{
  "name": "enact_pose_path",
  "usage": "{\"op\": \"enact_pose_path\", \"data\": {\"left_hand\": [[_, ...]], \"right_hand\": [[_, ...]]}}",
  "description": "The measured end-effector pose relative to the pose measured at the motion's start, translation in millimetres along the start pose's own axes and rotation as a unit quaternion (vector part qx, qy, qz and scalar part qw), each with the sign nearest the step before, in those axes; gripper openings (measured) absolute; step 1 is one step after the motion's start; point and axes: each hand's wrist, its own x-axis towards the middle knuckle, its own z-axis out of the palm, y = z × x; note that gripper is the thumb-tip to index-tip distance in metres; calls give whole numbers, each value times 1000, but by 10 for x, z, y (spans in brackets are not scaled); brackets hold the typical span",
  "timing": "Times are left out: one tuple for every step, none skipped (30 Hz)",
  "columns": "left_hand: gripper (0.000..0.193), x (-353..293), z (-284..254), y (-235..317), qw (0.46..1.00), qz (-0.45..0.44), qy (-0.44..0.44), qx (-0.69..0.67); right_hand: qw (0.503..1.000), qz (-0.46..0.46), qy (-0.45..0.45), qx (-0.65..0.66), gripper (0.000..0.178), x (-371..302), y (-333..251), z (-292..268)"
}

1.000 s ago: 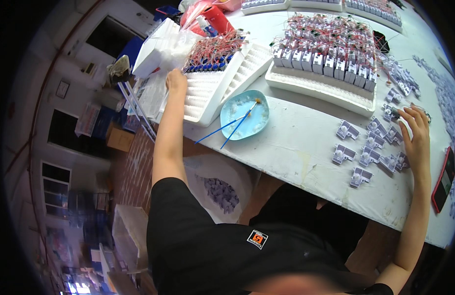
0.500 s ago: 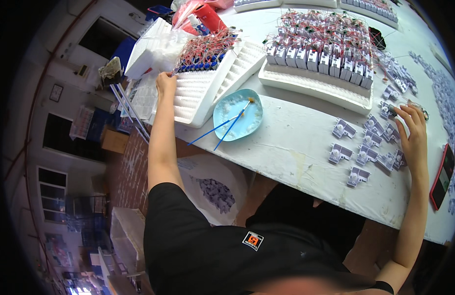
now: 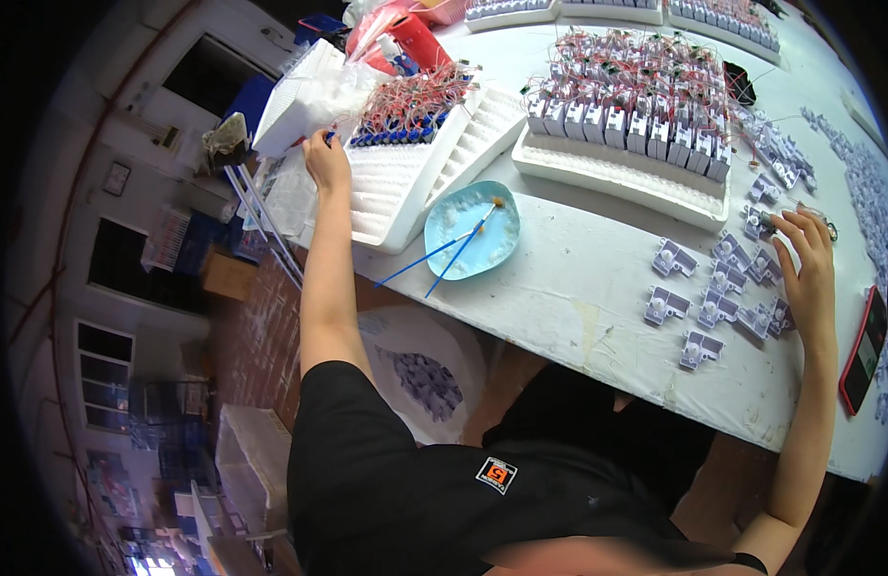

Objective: Assembling small electronic parts with wires and plastic housings at a workbench.

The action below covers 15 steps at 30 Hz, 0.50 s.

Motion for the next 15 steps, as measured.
{"op": "enact_pose_path", "data": {"left_hand": [[23,23,-21,17,1000,3,3,0],[22,-25,12,143,998,37,37,-21],[20,-70,32,275,994,70,70,-43],[19,-58,-17,360,991,108,69,-44],[19,-6,-78,422,985,147,69,-49],[19,1,-148,552,983,162,63,-59],[20,0,-269,724,980,176,55,-72],[20,-35,-341,950,979,167,30,-110],[20,-64,-436,1215,977,156,4,-143],[21,-102,-524,1516,970,135,-30,-201],[22,-126,-596,1777,959,110,-63,-253],[23,-148,-619,2066,927,83,-122,-344],[24,-168,-670,2374,885,56,-177,-427],[28,-257,-807,2792,869,17,-282,-407],[30,-317,-810,3103,805,14,-358,-474]], "right_hand": [[1000,0,3,7,28,-10,3,-6],[1000,6,3,1,28,-39,24,-31],[1000,0,10,13,27,-54,42,-39],[1000,-6,17,23,26,-70,63,-42],[999,-10,32,30,25,-64,66,-31],[998,-17,44,43,24,-30,26,-22],[997,-31,51,52,22,16,10,8],[996,-37,54,64,22,38,15,41],[995,-33,57,80,21,69,-11,61],[993,-32,62,92,20,78,-48,50],[993,-16,64,100,19,62,-71,40],[993,-16,69,90,20,55,-19,47],[993,-16,73,87,20,66,20,65],[993,-9,76,86,21,34,62,92],[993,-8,84,85,23,29,92,82]]}}
